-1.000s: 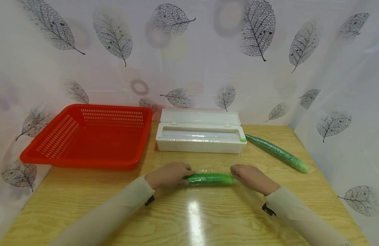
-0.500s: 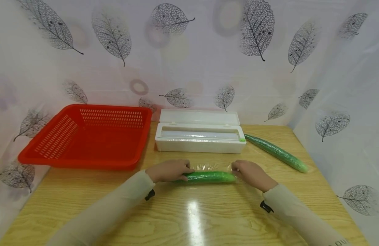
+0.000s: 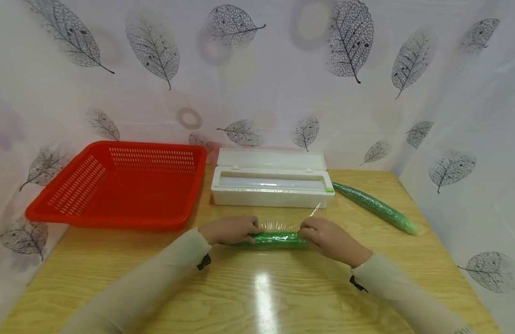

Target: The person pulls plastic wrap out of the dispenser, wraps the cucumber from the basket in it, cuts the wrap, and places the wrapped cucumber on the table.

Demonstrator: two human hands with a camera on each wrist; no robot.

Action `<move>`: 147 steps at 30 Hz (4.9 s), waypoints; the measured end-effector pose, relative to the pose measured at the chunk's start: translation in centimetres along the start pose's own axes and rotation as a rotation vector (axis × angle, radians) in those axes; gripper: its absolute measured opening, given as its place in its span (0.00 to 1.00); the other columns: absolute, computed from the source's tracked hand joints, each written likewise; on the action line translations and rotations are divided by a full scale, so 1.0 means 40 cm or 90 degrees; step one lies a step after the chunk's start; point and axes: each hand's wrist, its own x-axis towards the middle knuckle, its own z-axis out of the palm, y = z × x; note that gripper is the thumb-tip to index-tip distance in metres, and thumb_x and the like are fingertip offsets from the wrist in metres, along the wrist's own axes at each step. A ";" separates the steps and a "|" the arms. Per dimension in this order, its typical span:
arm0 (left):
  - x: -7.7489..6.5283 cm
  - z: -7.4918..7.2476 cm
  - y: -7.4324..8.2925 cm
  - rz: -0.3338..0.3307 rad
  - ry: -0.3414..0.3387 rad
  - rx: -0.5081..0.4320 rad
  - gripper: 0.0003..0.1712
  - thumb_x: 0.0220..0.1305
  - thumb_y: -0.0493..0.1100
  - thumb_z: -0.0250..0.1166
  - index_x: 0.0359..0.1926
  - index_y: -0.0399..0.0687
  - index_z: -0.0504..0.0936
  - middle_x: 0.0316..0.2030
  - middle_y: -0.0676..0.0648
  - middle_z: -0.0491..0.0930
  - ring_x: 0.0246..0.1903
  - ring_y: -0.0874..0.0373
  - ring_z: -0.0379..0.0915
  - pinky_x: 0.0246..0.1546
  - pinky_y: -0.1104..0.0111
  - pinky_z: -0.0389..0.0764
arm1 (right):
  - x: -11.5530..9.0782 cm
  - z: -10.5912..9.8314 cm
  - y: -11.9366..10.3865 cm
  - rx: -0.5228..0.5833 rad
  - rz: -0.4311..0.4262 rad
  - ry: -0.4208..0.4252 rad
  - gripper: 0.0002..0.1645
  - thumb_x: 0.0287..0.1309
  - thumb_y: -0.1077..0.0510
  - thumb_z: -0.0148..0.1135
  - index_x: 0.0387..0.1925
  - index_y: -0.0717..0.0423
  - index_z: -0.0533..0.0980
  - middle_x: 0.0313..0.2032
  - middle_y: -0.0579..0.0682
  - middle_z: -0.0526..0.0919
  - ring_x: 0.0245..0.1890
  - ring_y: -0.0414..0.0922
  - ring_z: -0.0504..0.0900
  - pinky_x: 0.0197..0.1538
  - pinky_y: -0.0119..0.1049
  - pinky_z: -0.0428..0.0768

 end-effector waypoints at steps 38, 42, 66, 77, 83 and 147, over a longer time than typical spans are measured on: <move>-0.105 -0.053 -0.021 -0.180 0.052 -0.106 0.05 0.53 0.37 0.69 0.33 0.50 0.85 0.28 0.56 0.81 0.29 0.63 0.71 0.37 0.68 0.77 | 0.031 0.034 -0.023 0.051 0.059 -0.155 0.22 0.44 0.61 0.72 0.45 0.51 0.80 0.45 0.47 0.82 0.44 0.44 0.80 0.44 0.36 0.81; -0.107 -0.059 -0.023 -0.163 0.062 -0.095 0.05 0.58 0.36 0.65 0.29 0.50 0.84 0.25 0.56 0.80 0.27 0.63 0.69 0.34 0.70 0.76 | 0.033 0.031 -0.024 0.053 0.059 -0.157 0.22 0.43 0.61 0.72 0.45 0.51 0.80 0.44 0.47 0.81 0.44 0.44 0.80 0.44 0.35 0.81; -0.102 -0.043 -0.032 -0.097 0.082 -0.068 0.06 0.55 0.46 0.69 0.30 0.50 0.82 0.23 0.58 0.77 0.24 0.67 0.67 0.28 0.74 0.72 | 0.035 0.034 -0.022 0.054 0.058 -0.154 0.21 0.45 0.63 0.70 0.45 0.52 0.80 0.45 0.47 0.82 0.45 0.44 0.80 0.46 0.37 0.80; -0.103 -0.049 -0.027 -0.117 0.059 -0.093 0.07 0.49 0.40 0.72 0.30 0.51 0.83 0.27 0.57 0.82 0.27 0.67 0.72 0.32 0.73 0.76 | 0.033 0.039 -0.021 0.055 0.070 -0.157 0.21 0.46 0.63 0.70 0.45 0.52 0.80 0.45 0.47 0.82 0.45 0.44 0.80 0.46 0.37 0.81; -0.100 -0.051 -0.039 -0.152 0.063 -0.128 0.06 0.54 0.39 0.69 0.35 0.50 0.85 0.30 0.56 0.83 0.29 0.66 0.73 0.39 0.70 0.78 | 0.037 0.042 -0.016 0.048 0.084 -0.163 0.22 0.48 0.64 0.68 0.48 0.55 0.78 0.46 0.50 0.82 0.46 0.46 0.80 0.48 0.38 0.80; -0.021 0.024 -0.033 -0.056 0.190 0.010 0.26 0.48 0.40 0.73 0.50 0.51 0.76 0.48 0.49 0.79 0.48 0.55 0.73 0.50 0.62 0.77 | 0.046 0.086 0.003 0.012 0.174 -0.173 0.30 0.46 0.61 0.72 0.53 0.56 0.72 0.45 0.53 0.76 0.44 0.47 0.76 0.46 0.43 0.77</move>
